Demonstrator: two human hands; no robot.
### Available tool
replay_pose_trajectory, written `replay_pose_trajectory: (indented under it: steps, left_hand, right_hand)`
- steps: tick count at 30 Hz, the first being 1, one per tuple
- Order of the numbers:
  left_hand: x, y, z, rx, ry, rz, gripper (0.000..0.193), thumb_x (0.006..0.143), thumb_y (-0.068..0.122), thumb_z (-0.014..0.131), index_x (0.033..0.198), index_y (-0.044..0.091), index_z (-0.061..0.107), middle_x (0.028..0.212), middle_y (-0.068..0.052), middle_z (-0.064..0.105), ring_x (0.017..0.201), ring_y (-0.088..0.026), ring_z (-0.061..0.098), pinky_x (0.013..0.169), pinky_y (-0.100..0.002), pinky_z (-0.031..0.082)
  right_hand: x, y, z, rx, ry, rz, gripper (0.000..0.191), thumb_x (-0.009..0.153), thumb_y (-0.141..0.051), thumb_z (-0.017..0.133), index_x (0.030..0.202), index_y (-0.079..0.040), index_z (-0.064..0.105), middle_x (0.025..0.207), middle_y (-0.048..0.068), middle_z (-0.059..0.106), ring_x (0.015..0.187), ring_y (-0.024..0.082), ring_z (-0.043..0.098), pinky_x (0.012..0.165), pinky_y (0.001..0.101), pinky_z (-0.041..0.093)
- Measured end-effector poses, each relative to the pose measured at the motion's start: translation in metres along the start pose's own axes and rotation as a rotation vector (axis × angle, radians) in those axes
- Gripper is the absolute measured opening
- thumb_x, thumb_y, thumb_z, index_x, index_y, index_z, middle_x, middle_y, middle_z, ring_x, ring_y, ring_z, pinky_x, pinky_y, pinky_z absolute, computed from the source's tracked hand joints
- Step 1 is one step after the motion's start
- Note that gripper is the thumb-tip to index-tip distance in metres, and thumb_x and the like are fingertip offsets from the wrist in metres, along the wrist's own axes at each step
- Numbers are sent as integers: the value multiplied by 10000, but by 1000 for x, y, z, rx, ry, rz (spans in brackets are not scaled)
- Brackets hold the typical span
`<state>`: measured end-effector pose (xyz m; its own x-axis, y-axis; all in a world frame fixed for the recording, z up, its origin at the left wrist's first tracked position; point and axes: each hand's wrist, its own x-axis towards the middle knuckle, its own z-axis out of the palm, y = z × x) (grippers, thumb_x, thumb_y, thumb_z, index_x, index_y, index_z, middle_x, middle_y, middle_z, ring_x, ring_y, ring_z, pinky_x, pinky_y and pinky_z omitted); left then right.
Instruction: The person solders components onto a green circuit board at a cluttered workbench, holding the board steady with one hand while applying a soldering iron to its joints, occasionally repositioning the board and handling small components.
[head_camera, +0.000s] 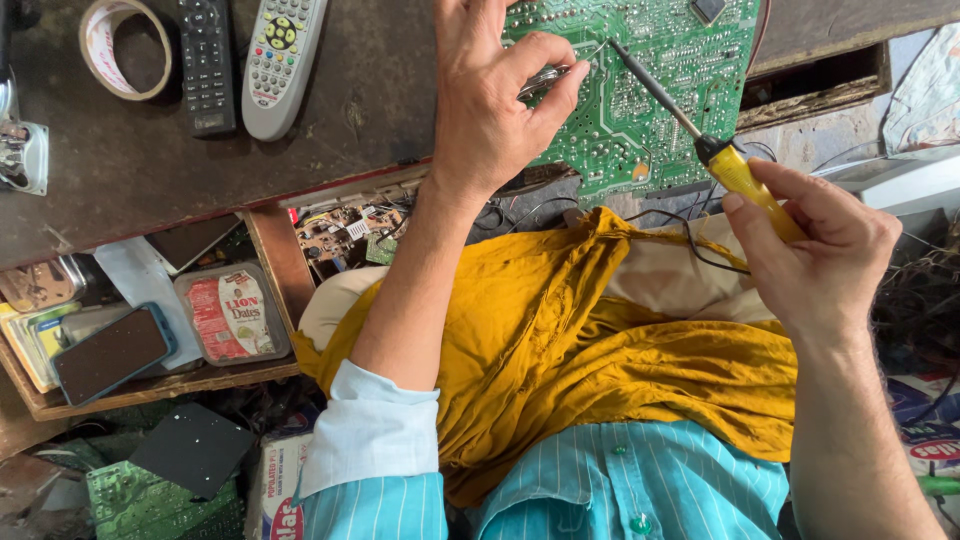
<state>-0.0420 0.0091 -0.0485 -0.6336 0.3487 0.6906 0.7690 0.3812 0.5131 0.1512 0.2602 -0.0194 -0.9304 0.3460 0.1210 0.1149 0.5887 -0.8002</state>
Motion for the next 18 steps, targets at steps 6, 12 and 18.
replay_pose_trajectory:
  steps: [6, 12, 18]
  left_hand:
    - [-1, 0, 1, 17, 4, 7, 206, 920, 166, 912, 945, 137, 710, 1342, -70, 531, 1276, -318, 480, 1056, -461, 400]
    - [-1, -1, 3, 23, 8, 14, 208, 918, 169, 913, 943, 142, 708, 1347, -72, 528, 1274, -322, 478, 1073, -476, 398]
    - [-1, -2, 5, 15, 18, 24, 211, 934, 165, 903, 945, 140, 694, 1339, -66, 528, 1273, -319, 476, 1082, -486, 407]
  right_hand:
    - [-4, 12, 0, -21, -17, -19, 215, 1062, -35, 832, 1251, 31, 754, 889, 30, 717, 763, 6, 613, 675, 148, 484]
    - [-2, 7, 1, 1, -14, -1, 217, 1062, -38, 831, 1253, 30, 753, 895, 34, 720, 759, 7, 614, 668, 149, 483]
    - [-1, -1, 1, 20, 9, 31, 244, 974, -41, 796, 1205, 11, 737, 857, 9, 698, 725, 1, 599, 634, 152, 469]
